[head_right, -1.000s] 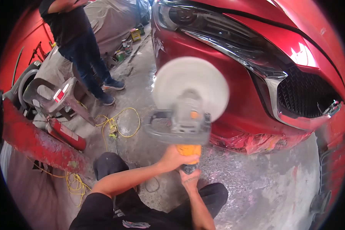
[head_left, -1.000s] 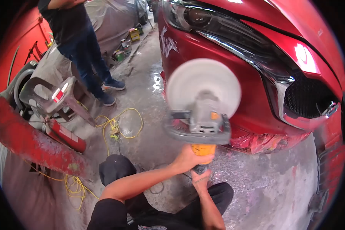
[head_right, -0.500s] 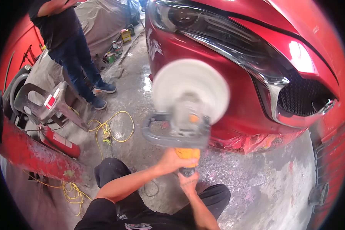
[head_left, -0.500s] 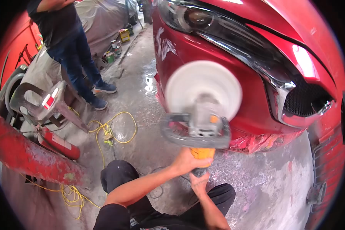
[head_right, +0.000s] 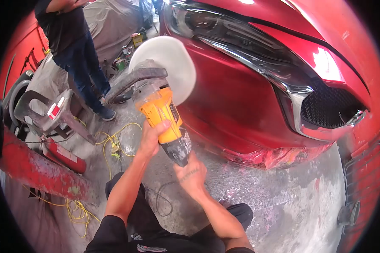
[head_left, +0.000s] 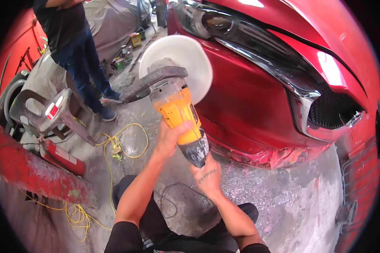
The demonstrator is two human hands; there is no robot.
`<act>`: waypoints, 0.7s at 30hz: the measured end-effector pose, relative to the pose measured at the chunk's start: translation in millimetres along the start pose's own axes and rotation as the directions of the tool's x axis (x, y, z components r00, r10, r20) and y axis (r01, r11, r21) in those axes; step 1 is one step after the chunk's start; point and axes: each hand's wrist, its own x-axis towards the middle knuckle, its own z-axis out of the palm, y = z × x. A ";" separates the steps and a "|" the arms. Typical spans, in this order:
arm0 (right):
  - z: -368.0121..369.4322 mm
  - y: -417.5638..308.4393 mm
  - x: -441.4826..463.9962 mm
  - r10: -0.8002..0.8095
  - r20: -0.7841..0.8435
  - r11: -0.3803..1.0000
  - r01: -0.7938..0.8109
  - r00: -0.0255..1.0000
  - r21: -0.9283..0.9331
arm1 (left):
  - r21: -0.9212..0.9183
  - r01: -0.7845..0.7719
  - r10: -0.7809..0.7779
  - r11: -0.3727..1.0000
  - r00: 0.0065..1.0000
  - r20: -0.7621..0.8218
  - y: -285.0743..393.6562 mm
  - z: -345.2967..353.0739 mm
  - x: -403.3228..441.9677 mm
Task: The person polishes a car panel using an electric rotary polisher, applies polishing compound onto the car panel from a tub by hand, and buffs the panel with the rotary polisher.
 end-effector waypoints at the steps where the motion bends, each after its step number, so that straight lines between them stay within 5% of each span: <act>1: -3.0 -1.1 1.0 0.006 0.015 1.000 -0.006 1.000 -0.026 | 0.006 -0.015 0.015 1.000 1.000 0.005 0.8 4.6 -0.2; 6: -16.2 46.3 -45.4 -0.028 -0.106 0.988 0.044 0.994 0.146 | 0.113 0.111 -0.118 0.987 0.991 0.063 -20.7 43.1 -42.2; 11: -19.3 74.1 -84.4 0.107 -0.147 0.956 -0.061 0.983 0.288 | 0.154 0.169 -0.199 0.974 0.958 0.208 -56.8 67.5 -66.2; 14: -10.4 67.9 -71.3 0.137 -0.130 0.964 -0.102 0.982 0.244 | 0.158 0.037 -0.066 0.987 0.982 0.178 -56.3 52.9 -59.8; 21: 11.6 38.5 -5.5 -0.001 -0.087 0.998 0.006 0.996 0.063 | 0.111 0.026 -0.026 0.993 1.000 0.000 -20.3 10.9 -18.1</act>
